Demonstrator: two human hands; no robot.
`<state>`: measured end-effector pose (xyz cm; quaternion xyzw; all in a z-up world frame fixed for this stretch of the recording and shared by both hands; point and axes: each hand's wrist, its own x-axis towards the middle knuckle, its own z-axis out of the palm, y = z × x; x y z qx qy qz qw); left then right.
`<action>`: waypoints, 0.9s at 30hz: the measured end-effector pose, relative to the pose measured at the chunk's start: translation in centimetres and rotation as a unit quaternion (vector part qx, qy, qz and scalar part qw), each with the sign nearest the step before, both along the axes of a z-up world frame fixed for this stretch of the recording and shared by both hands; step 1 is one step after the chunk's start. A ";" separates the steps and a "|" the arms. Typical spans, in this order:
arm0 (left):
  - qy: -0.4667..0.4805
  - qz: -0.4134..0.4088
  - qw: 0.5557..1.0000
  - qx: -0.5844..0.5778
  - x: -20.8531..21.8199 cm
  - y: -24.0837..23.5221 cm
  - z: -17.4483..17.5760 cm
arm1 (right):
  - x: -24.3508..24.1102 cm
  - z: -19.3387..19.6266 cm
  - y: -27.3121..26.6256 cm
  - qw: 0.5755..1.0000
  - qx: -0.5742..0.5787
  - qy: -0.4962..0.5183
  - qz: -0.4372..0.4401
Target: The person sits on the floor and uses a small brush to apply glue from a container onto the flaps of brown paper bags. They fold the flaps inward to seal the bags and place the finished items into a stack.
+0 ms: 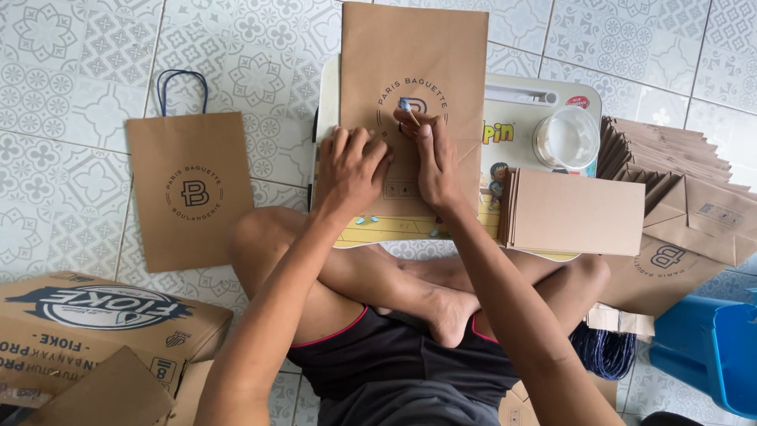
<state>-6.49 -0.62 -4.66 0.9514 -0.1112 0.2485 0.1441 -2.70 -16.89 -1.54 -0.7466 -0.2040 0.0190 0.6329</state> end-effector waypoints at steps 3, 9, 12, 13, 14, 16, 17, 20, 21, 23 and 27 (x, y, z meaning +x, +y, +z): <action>0.002 -0.011 0.999 -0.031 0.2 0.5 -1.2 | 0.6 0.0 -0.4 0.999 0.006 -0.015 0.030; 0.042 -0.071 0.984 -0.159 -2.4 1.1 0.2 | 2.1 -3.1 -1.3 0.995 -0.022 0.020 0.093; 0.073 -0.056 0.993 -0.076 -5.1 0.9 -0.1 | 1.7 -1.2 -1.1 0.992 -0.066 -0.058 0.087; 0.075 -0.056 0.993 -0.075 -5.8 0.7 0.5 | 1.9 -1.9 -1.2 0.992 -0.065 -0.056 0.087; 0.087 -0.041 0.994 -0.048 -6.6 0.6 1.1 | 2.2 -2.6 -1.4 0.990 -0.074 -0.077 0.088; 0.100 -0.027 0.994 -0.020 -7.6 0.2 1.6 | 2.4 -4.1 -1.7 0.988 -0.084 -0.095 0.090; 0.119 -0.002 0.993 -0.014 -7.9 0.1 1.5 | 2.4 -4.7 -1.6 0.987 -0.088 -0.101 0.090; 0.157 0.026 0.987 -0.009 -8.5 -0.1 1.3 | 2.2 -4.5 -1.4 0.987 -0.094 -0.097 0.086; 0.173 0.031 0.984 -0.010 -8.5 -0.1 1.3 | 2.1 -4.0 -1.3 0.988 -0.096 -0.089 0.083; 0.170 0.040 0.985 -0.003 -8.6 -0.1 1.0 | 2.4 -5.0 -1.4 0.987 -0.099 -0.091 0.083; 0.155 0.052 0.986 0.024 -8.8 -0.5 1.7 | 1.7 -4.1 -1.1 0.990 -0.096 -0.081 0.068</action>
